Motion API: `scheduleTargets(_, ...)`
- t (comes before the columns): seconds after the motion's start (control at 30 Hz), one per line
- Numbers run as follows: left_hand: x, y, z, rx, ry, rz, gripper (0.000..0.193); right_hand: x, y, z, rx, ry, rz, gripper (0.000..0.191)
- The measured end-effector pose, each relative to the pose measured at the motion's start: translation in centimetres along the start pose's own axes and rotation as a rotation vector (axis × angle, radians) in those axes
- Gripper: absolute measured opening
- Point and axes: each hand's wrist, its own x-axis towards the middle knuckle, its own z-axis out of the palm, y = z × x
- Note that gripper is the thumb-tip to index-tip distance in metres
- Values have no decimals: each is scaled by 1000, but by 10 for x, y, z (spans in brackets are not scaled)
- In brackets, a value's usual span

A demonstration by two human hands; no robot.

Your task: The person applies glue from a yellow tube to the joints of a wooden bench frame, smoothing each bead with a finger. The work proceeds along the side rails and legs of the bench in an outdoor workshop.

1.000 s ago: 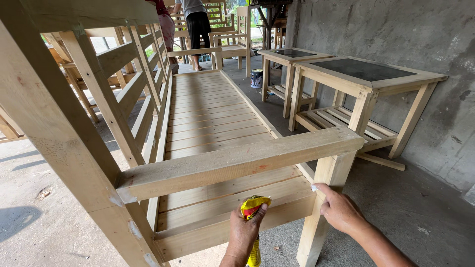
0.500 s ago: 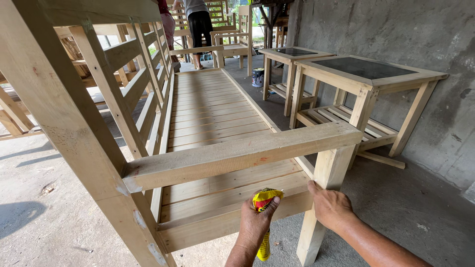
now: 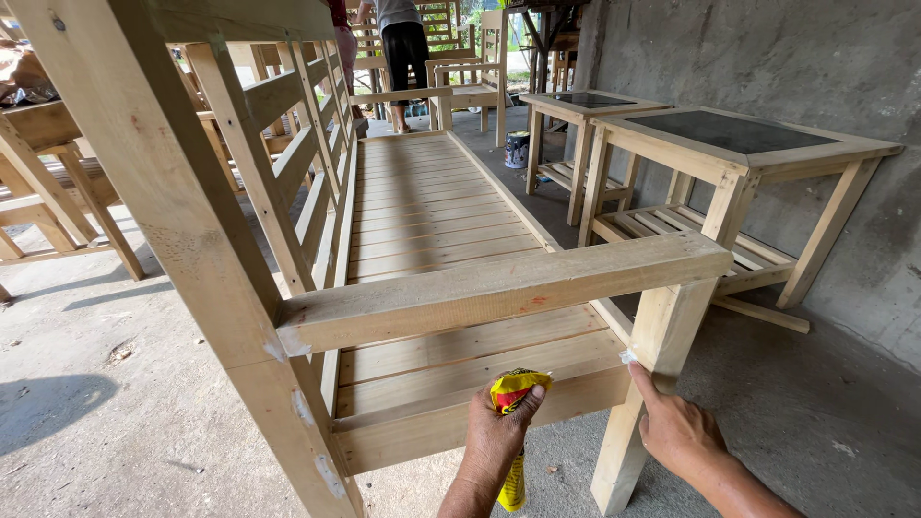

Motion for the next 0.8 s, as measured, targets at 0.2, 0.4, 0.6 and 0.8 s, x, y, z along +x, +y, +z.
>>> scheduleTargets(0.2, -6, -2, -5, 35, -9, -15, 30, -3, -22, -4, -43, 18, -31, 91)
scheduleTargets(0.4, -11, -5, -10, 21, -1, -58, 28, -2, -32, -20, -82, -47, 26, 93)
scheduleTargets(0.6, -11, -12, -17, -2, 9, -25, 28, -1, -15, -9, -149, -15, 58, 95)
scheduleTargets(0.8, -10, -14, -20, -16, 21, -63, 27, -11, -9, 11, -90, 61, -7, 93)
